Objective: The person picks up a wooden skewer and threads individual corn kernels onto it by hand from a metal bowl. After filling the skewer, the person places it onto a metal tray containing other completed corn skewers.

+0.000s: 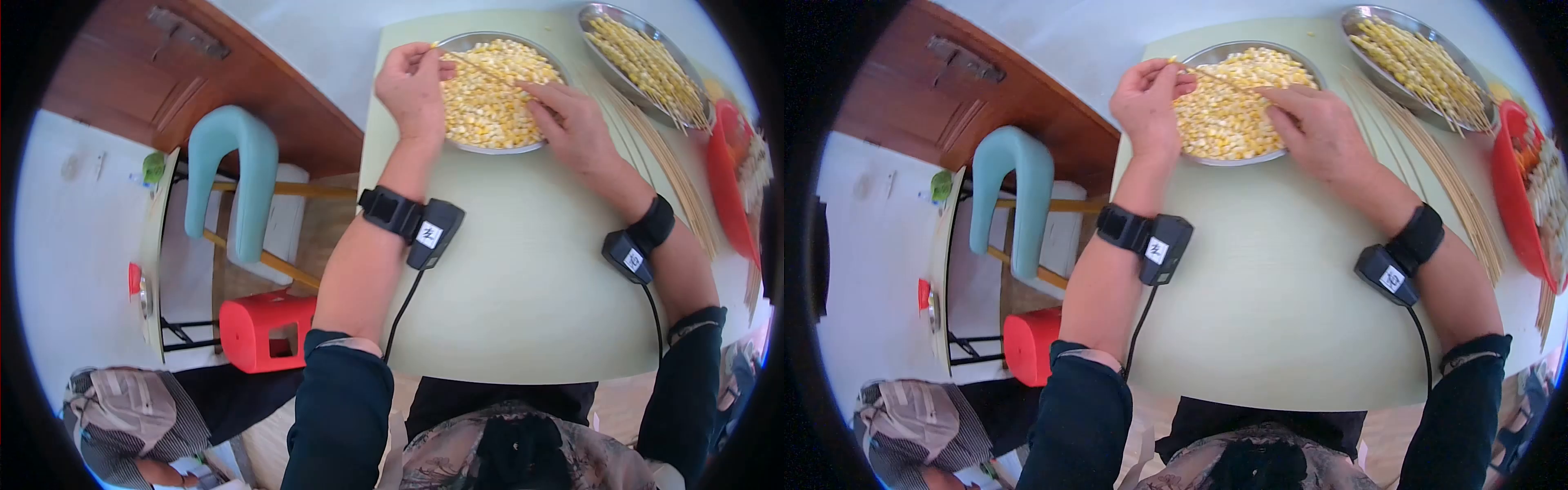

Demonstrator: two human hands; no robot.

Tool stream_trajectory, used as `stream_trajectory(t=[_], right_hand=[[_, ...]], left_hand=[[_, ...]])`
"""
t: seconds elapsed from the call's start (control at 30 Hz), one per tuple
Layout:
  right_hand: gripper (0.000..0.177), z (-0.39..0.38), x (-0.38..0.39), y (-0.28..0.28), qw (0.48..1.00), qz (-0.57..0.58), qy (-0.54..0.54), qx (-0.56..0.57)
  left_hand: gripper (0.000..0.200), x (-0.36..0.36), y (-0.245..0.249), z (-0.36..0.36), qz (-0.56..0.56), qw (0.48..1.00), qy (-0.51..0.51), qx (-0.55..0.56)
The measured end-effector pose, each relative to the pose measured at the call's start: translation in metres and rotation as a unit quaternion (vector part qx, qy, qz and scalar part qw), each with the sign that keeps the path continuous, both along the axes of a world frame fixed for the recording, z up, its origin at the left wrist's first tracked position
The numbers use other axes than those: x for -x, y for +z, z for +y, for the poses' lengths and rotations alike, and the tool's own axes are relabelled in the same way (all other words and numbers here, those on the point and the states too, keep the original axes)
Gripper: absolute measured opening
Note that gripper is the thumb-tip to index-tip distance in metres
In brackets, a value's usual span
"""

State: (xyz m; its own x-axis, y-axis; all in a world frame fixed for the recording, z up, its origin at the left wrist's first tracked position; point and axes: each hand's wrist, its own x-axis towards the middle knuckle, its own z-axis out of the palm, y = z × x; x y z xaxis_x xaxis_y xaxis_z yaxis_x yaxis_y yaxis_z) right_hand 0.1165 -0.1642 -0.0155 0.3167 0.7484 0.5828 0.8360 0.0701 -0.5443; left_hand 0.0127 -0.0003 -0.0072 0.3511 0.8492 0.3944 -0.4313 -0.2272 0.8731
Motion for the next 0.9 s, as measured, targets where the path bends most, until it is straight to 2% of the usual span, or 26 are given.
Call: stream_trajectory(t=[0.6,0.77,0.9], right_hand=[[0.022,-0.0018,-0.001,-0.0002,1.0,0.011,-0.013,0.0],[0.02,-0.0008,-0.0045,-0.0038,0.998,-0.037,0.003,-0.04],[0.019,0.0008,-0.005,-0.0047,0.998,-0.027,0.004,-0.057]], left_hand=[[0.006,-0.0036,-0.0018,0.0025,-0.009,1.0,-0.002,-0.028],[0.009,-0.0018,0.0007,-0.0003,0.0,1.0,-0.012,-0.022],[0.011,0.001,0.0045,-0.0039,0.028,0.999,-0.002,-0.023]])
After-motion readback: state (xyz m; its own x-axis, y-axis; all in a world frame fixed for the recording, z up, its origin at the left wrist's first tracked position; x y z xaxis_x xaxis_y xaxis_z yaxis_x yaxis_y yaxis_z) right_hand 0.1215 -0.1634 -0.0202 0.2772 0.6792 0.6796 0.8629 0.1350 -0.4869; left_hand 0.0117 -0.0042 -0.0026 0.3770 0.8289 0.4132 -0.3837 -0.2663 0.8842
